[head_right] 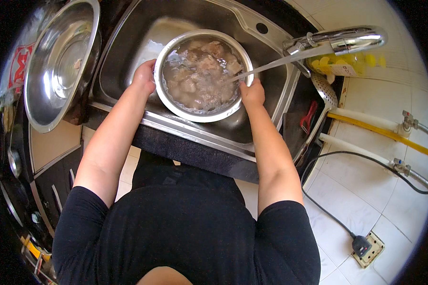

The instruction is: The person washes pieces of meat in a metal bowl under running water in a kitchen sink, repeatedly rinsing and agitating the meat by hand. After draining the water, they transfer the meat into a pot on the stove.

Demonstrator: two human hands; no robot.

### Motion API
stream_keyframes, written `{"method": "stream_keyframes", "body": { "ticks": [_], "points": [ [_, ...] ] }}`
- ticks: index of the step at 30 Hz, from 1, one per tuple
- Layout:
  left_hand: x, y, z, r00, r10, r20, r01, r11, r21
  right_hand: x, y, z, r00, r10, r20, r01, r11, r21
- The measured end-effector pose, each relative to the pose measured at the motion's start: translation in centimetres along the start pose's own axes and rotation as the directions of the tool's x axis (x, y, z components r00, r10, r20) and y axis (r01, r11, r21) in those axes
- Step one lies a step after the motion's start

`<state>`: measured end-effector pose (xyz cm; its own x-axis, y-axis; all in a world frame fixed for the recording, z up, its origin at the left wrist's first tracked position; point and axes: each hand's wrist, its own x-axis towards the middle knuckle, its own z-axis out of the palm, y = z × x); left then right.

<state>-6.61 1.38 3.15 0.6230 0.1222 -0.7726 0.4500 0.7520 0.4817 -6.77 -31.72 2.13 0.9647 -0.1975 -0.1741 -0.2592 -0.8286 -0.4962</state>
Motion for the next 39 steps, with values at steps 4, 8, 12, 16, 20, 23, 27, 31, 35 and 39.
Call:
{"method": "stream_keyframes", "body": {
  "ticks": [4, 8, 12, 16, 20, 23, 27, 31, 35, 39],
  "points": [
    [0.0, 0.2, 0.0, 1.000, 0.012, 0.028, -0.009, 0.996, -0.094, -0.3, -0.8, -0.4, 0.999, -0.032, -0.007, 0.032, 0.999, 0.035],
    [-0.3, 0.5, 0.2, 0.999, 0.031, 0.019, -0.028, 0.988, -0.149, -0.2, -1.1, -0.6, 0.996, -0.092, -0.021, 0.093, 0.993, 0.071],
    [-2.1, 1.1, 0.9, 1.000, 0.018, -0.014, -0.020, 0.986, -0.166, -0.4, -2.1, -0.9, 0.995, -0.090, -0.053, 0.092, 0.995, 0.035],
    [-3.1, 1.4, 1.3, 1.000, 0.003, -0.001, -0.003, 0.985, -0.175, 1.0, 0.0, -0.1, 0.988, -0.151, -0.016, 0.152, 0.986, 0.065],
    [-3.4, 1.6, 1.3, 1.000, -0.002, -0.001, 0.002, 0.981, -0.195, 0.4, -1.7, -1.1, 0.978, -0.209, 0.005, 0.207, 0.969, 0.136],
    [-3.6, 1.7, 1.5, 1.000, 0.006, -0.007, -0.007, 0.979, -0.203, 0.6, -1.7, -1.2, 0.967, -0.256, 0.016, 0.250, 0.955, 0.159],
    [-4.5, 2.0, 1.9, 1.000, 0.022, -0.009, -0.024, 0.978, -0.208, 0.7, -1.5, -1.4, 0.944, -0.330, -0.023, 0.330, 0.938, 0.109],
    [-3.6, 1.7, 1.4, 0.998, 0.060, -0.026, -0.065, 0.969, -0.240, 0.4, -3.5, -2.3, 0.982, -0.169, 0.080, 0.163, 0.984, 0.078],
    [-1.4, 1.3, 0.3, 0.997, 0.054, -0.055, -0.067, 0.962, -0.264, 0.4, -3.8, -2.7, 0.974, -0.208, 0.089, 0.206, 0.978, 0.028],
    [-0.5, 0.9, 0.1, 0.995, 0.058, -0.086, -0.078, 0.966, -0.246, 2.1, -1.1, -1.5, 0.961, -0.270, 0.058, 0.273, 0.961, -0.054]
  ]
}}
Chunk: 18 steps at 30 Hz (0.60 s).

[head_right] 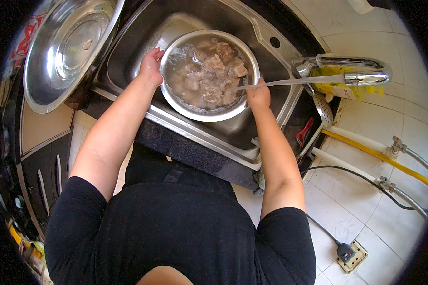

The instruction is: The person washes pieces of meat in a metal bowl under running water in a kitchen sink, repeatedly rinsing and agitating the meat by hand. After draining the water, they transfer the meat into a pot on the stove.

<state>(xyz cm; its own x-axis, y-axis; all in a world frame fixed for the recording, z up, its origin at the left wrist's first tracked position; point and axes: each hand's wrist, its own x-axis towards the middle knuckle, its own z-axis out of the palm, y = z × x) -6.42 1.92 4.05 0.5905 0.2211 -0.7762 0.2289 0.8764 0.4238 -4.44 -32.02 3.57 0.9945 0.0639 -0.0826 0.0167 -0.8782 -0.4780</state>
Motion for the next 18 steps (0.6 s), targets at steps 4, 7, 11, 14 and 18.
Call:
{"method": "stream_keyframes", "body": {
  "ticks": [4, 7, 11, 14, 18],
  "points": [
    [0.0, 0.0, -0.1, 1.000, -0.001, 0.000, 0.001, 1.000, 0.016, 0.0, -0.5, -0.2, 1.000, 0.005, 0.010, -0.004, 1.000, -0.030],
    [0.6, -0.2, -0.4, 0.999, 0.038, -0.013, -0.038, 0.999, 0.033, -0.1, -1.5, -0.8, 0.998, 0.033, 0.050, -0.032, 0.999, -0.020],
    [1.7, -0.4, -0.8, 0.999, 0.032, -0.006, -0.032, 0.999, 0.037, 0.7, 0.0, -0.2, 0.990, 0.086, 0.109, -0.085, 0.996, -0.008],
    [1.4, -0.4, -0.6, 0.999, 0.049, -0.010, -0.049, 0.998, 0.028, 1.3, 1.6, 0.4, 0.985, 0.097, 0.141, -0.097, 0.995, -0.006],
    [1.4, -0.2, -0.7, 1.000, 0.018, 0.004, -0.018, 1.000, -0.021, 1.4, 1.2, 0.3, 0.977, 0.145, 0.159, -0.145, 0.989, -0.015]
  ]
}}
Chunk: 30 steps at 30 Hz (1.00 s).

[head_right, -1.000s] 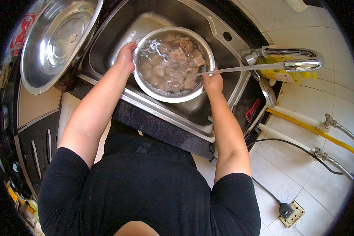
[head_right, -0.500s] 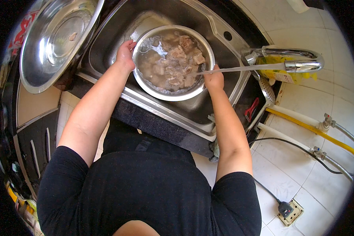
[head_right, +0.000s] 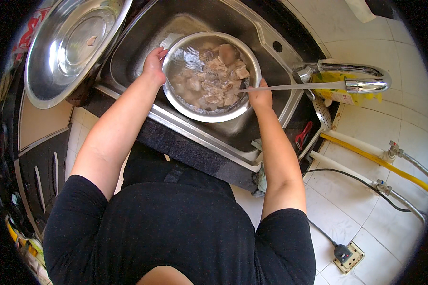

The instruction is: The person washes pieces of meat in a metal bowl under running water in a kitchen sink, repeatedly rinsing and agitating the meat by hand. After draining the water, they transfer the meat into a pot on the stove.

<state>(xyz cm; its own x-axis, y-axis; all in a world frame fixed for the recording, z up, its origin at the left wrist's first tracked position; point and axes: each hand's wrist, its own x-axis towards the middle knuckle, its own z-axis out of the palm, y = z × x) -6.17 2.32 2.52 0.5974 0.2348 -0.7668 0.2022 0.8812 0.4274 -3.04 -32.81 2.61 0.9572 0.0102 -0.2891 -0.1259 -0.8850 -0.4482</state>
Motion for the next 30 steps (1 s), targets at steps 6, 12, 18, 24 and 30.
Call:
{"method": "stream_keyframes", "body": {
  "ticks": [6, 12, 18, 24, 30],
  "points": [
    [-2.3, 0.6, 1.0, 0.999, 0.018, -0.033, -0.019, 1.000, -0.022, -1.2, -3.0, -1.6, 0.994, 0.053, 0.096, -0.057, 0.998, 0.040],
    [-2.7, 0.6, 1.3, 1.000, 0.012, -0.007, -0.012, 1.000, -0.022, -0.1, 0.0, -0.2, 0.993, -0.094, -0.067, 0.097, 0.994, 0.047],
    [-1.5, 0.4, 0.6, 1.000, 0.026, -0.017, -0.026, 1.000, -0.005, -1.0, -2.4, -1.2, 0.999, -0.039, 0.031, 0.036, 0.996, 0.084],
    [-1.9, 0.5, 0.9, 1.000, 0.018, 0.002, -0.018, 1.000, -0.015, -0.5, -1.2, -0.7, 0.998, -0.063, -0.013, 0.064, 0.997, 0.045],
    [-2.8, 0.8, 1.3, 1.000, 0.003, -0.003, -0.003, 0.999, -0.046, -0.4, -1.2, -0.9, 0.999, -0.018, 0.045, 0.017, 0.999, 0.030]
  ]
}}
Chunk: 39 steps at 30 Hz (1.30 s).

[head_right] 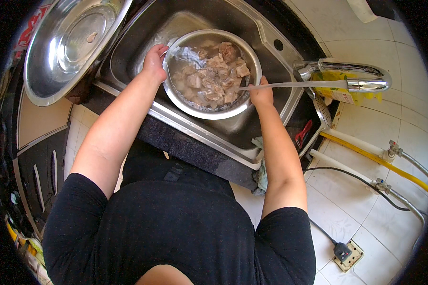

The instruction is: The person washes pieces of meat in a metal bowl under running water in a kitchen sink, repeatedly rinsing and agitating the meat by hand. After draining the water, they transfer the meat into a pot on the stove.

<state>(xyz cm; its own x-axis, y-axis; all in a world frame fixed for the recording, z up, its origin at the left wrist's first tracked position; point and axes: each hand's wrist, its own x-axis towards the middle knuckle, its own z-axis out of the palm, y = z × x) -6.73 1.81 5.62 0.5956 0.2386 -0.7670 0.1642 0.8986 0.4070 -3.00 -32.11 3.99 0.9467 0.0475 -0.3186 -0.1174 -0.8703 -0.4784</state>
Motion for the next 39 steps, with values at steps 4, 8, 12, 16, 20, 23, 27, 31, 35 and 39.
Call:
{"method": "stream_keyframes", "body": {
  "ticks": [4, 8, 12, 16, 20, 23, 27, 31, 35, 39],
  "points": [
    [0.8, -0.2, -0.3, 1.000, 0.012, 0.000, -0.012, 1.000, 0.002, 0.5, 1.1, 0.5, 1.000, 0.012, -0.015, -0.012, 1.000, -0.004],
    [0.4, -0.1, -0.2, 1.000, 0.019, 0.008, -0.019, 1.000, 0.006, 0.5, 1.3, 0.5, 1.000, 0.006, -0.013, -0.006, 1.000, -0.016],
    [0.4, 0.1, -0.3, 1.000, -0.012, 0.018, 0.012, 1.000, -0.016, -0.4, -0.9, -0.2, 0.999, 0.018, 0.044, -0.019, 0.999, 0.039],
    [0.2, 0.0, 0.0, 1.000, -0.001, -0.001, 0.001, 1.000, 0.002, 0.0, 0.5, 0.4, 0.998, -0.020, -0.051, 0.022, 0.999, 0.035],
    [1.0, -0.2, -0.4, 1.000, 0.023, -0.007, -0.023, 1.000, 0.013, -0.3, -0.4, 0.1, 1.000, -0.002, -0.023, 0.003, 0.999, 0.042],
    [0.1, 0.0, 0.0, 1.000, 0.007, -0.007, -0.007, 1.000, 0.008, 0.1, 0.6, 0.4, 0.999, -0.035, -0.040, 0.036, 0.999, 0.019],
    [0.3, 0.0, -0.1, 1.000, -0.002, -0.002, 0.002, 1.000, -0.013, 0.1, 0.3, 0.2, 0.999, -0.036, -0.011, 0.036, 0.999, 0.035],
    [-0.6, 0.2, 0.3, 1.000, 0.007, -0.021, -0.007, 1.000, 0.008, -0.2, -0.1, 0.1, 1.000, -0.018, -0.016, 0.018, 1.000, 0.022],
    [-0.5, 0.2, 0.2, 1.000, -0.005, -0.012, 0.005, 1.000, 0.004, 0.1, 0.5, 0.3, 1.000, -0.005, -0.016, 0.005, 0.999, 0.038],
    [-0.8, 0.2, 0.3, 1.000, 0.023, -0.003, -0.023, 1.000, 0.008, -0.2, -0.2, -0.1, 0.999, 0.003, 0.049, -0.006, 0.998, 0.062]
  ]
}}
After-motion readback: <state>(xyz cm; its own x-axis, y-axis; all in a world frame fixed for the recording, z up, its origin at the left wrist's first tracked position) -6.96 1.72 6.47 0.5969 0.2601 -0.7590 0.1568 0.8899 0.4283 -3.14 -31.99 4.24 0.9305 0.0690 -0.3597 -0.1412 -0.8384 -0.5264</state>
